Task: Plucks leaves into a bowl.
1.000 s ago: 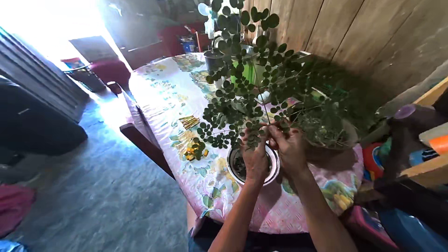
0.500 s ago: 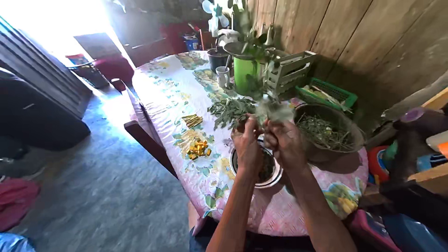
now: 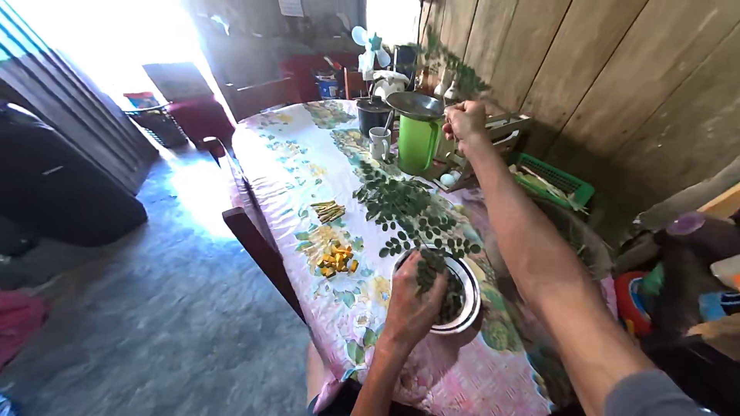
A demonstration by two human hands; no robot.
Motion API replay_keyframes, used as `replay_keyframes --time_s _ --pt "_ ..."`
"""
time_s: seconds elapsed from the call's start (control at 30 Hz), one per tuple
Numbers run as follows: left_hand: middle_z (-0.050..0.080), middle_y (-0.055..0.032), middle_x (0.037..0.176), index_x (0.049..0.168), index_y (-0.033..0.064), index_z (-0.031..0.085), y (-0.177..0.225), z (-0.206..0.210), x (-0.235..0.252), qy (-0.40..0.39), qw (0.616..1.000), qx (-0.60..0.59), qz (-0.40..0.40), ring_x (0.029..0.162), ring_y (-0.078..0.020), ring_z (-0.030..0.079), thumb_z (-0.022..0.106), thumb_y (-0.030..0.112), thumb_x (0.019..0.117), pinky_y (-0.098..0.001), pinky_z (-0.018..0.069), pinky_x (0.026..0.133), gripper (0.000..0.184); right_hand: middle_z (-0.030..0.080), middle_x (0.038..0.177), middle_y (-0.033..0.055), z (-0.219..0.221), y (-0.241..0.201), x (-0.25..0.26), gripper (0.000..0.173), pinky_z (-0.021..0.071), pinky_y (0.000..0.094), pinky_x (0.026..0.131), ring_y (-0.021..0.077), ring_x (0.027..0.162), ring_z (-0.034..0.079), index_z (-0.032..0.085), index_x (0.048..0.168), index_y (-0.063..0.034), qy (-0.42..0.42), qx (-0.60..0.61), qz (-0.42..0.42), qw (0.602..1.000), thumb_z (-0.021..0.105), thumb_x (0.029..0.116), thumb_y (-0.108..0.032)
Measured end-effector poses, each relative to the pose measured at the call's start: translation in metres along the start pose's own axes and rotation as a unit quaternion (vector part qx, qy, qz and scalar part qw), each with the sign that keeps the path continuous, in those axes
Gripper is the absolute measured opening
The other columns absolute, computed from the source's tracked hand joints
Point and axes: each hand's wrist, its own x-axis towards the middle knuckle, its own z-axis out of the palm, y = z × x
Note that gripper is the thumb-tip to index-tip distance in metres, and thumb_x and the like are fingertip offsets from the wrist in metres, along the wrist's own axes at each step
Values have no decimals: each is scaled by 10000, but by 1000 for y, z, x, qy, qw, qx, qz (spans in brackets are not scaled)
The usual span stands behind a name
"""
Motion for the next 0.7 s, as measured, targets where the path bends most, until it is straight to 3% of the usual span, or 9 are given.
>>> replay_keyframes --time_s 0.13,0.27,0.4,0.5,0.57,0.63,0.7 --pt "711 -78 1078 1155 7 700 -5 -8 -6 -14 999 32 -5 1001 -85 674 605 182 951 -268 552 922 285 661 832 93 27 11 34 238 531 320 558 150 584 604 649 1136 5 -1 -81 25 996 630 956 -151" --pt "712 -76 1055 1151 2 694 -9 -13 -7 -17 999 34 -16 997 -87 673 591 202 952 -277 550 920 300 697 1028 132 26 9 32 409 603 377 668 202 770 711 625 1223 -4 -64 -129 13 990 527 1062 -368" --pt "712 -67 1038 1120 9 706 1 -17 -9 0 999 43 22 991 -80 675 608 183 944 -264 558 904 266 704 1044 191 -4 2 20 488 594 491 804 291 876 724 644 1202 28 -29 -231 -86 969 487 1065 -414" --pt "697 -34 948 1059 -1 704 21 -24 -5 -8 997 -15 73 877 -57 664 604 159 940 -244 579 804 223 712 1049 149 -41 -9 -7 451 608 456 800 244 877 731 651 1195 -5 -49 -233 -148 960 500 1059 -407" --pt "659 6 827 993 53 682 14 -22 7 -60 998 -1 1 719 -57 635 569 191 968 -260 563 678 180 696 1071 143 -66 -9 -42 396 624 445 805 229 887 731 647 1200 -15 -89 -230 -164 955 519 1055 -361" --pt "654 11 812 986 68 687 8 -18 13 -82 996 -18 -37 705 -73 627 574 182 966 -271 549 668 161 688 1042 164 -92 -10 -86 333 614 479 794 255 856 717 650 1176 6 -121 -260 -193 938 525 1053 -277" --pt "684 -7 881 1042 38 694 13 -15 5 -85 994 -63 -30 756 -69 658 619 157 963 -254 585 710 161 689 910 143 -114 2 -136 294 604 471 701 245 732 694 650 1112 -8 -125 -270 -205 932 529 1055 -270"
